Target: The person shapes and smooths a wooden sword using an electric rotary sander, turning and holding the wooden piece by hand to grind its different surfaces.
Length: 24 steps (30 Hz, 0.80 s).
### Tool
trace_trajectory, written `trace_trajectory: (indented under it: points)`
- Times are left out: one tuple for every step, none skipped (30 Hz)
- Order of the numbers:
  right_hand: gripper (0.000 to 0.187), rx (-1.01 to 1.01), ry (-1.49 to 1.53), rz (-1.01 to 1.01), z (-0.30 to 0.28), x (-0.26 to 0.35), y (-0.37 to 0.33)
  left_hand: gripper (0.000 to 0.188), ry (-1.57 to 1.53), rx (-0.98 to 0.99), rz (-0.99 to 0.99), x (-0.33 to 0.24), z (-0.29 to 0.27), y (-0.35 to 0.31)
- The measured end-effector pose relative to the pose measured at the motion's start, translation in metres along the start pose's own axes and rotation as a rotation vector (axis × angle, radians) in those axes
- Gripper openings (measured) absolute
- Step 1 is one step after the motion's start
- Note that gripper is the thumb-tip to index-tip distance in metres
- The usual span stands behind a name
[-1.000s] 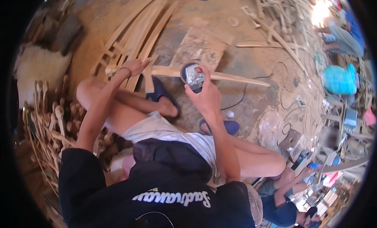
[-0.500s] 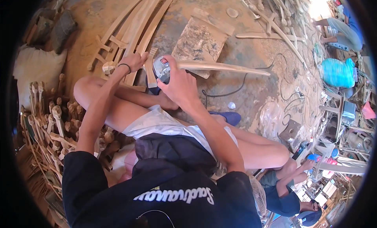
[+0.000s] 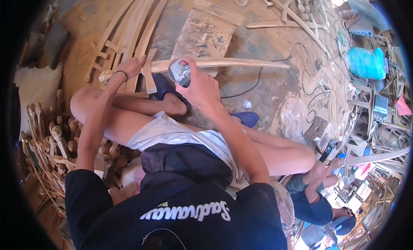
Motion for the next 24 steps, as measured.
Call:
trace_trajectory:
  points:
    - [0.077, -0.001, -0.001, 0.016, -0.005, -0.008, -0.004, 0.090, -0.012, -0.004, 0.015, 0.002, -0.001, 0.000]
    - [0.077, -0.002, 0.001, 0.024, -0.007, -0.018, -0.009, 0.090, -0.006, 0.001, 0.019, 0.003, -0.001, -0.001]
    - [0.077, -0.018, 0.014, 0.046, -0.010, -0.031, -0.013, 0.091, 0.006, -0.006, 0.011, 0.004, -0.001, 0.000]
    - [0.077, -0.034, 0.027, 0.070, -0.014, -0.043, -0.017, 0.091, 0.019, -0.012, 0.003, 0.005, -0.002, 0.000]
    - [0.079, -0.040, 0.041, 0.105, -0.021, -0.055, -0.022, 0.092, 0.027, -0.009, 0.030, 0.001, -0.002, 0.000]
    - [0.079, -0.043, 0.041, 0.117, -0.026, -0.068, -0.026, 0.092, 0.034, -0.003, 0.039, -0.003, -0.002, 0.001]
    - [0.079, -0.072, 0.054, 0.138, -0.030, -0.084, -0.031, 0.093, 0.031, 0.011, 0.017, -0.004, 0.000, 0.002]
    - [0.079, -0.102, 0.066, 0.158, -0.037, -0.098, -0.036, 0.093, 0.028, 0.023, -0.005, -0.006, 0.001, 0.003]
    - [0.078, -0.110, 0.071, 0.199, -0.044, -0.108, -0.040, 0.094, 0.046, 0.022, -0.007, -0.004, 0.004, 0.007]
    - [0.078, -0.112, 0.071, 0.207, -0.051, -0.115, -0.043, 0.094, 0.050, 0.026, -0.001, 0.000, 0.011, 0.016]
    - [0.078, -0.128, 0.052, 0.222, -0.057, -0.120, -0.044, 0.095, 0.055, -0.017, 0.024, 0.016, 0.017, 0.030]
    - [0.078, -0.142, 0.034, 0.239, -0.063, -0.128, -0.045, 0.096, 0.061, -0.058, 0.050, 0.031, 0.022, 0.040]
    - [0.079, -0.138, 0.038, 0.276, -0.066, -0.147, -0.050, 0.089, 0.107, -0.057, 0.079, 0.032, 0.026, 0.045]
    - [0.079, -0.143, 0.032, 0.290, -0.071, -0.165, -0.056, 0.089, 0.109, -0.051, 0.094, 0.026, 0.030, 0.047]
    - [0.080, -0.194, 0.007, 0.297, -0.079, -0.183, -0.064, 0.085, 0.147, -0.082, 0.157, 0.017, 0.032, 0.044]
    - [0.081, -0.244, -0.019, 0.301, -0.088, -0.200, -0.071, 0.080, 0.184, -0.116, 0.218, 0.010, 0.031, 0.043]
    - [0.082, -0.283, 0.007, 0.262, -0.091, -0.211, -0.068, 0.057, 0.260, -0.147, 0.242, 0.032, 0.028, 0.054]
    - [0.082, -0.290, -0.004, 0.278, -0.096, -0.235, -0.076, 0.057, 0.258, -0.142, 0.263, 0.022, 0.031, 0.057]
    - [0.081, -0.376, 0.001, 0.232, -0.108, -0.254, -0.084, 0.052, 0.302, -0.148, 0.347, 0.004, 0.034, 0.056]
    - [0.081, -0.456, 0.014, 0.175, -0.118, -0.261, -0.090, 0.050, 0.348, -0.156, 0.418, -0.004, 0.035, 0.054]
    - [0.080, -0.404, 0.068, 0.329, -0.119, -0.273, -0.091, 0.055, 0.404, -0.142, 0.430, 0.009, 0.035, 0.059]
    - [0.080, -0.409, 0.074, 0.319, -0.123, -0.271, -0.089, 0.055, 0.407, -0.151, 0.423, 0.022, 0.033, 0.063]
    - [0.080, -0.460, 0.016, 0.354, -0.134, -0.281, -0.099, 0.060, 0.418, -0.172, 0.453, 0.015, 0.039, 0.066]
    - [0.080, -0.514, -0.037, 0.381, -0.144, -0.289, -0.107, 0.065, 0.431, -0.199, 0.476, 0.012, 0.038, 0.072]
Point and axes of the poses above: each hand's wrist, its own y-axis towards the middle knuckle, its own z-axis out of the palm, x = y × z, the point moved 9 cm from there along y, towards the middle knuckle, and after that the axes turned 13 degrees about -z, right-handed, at the moved point
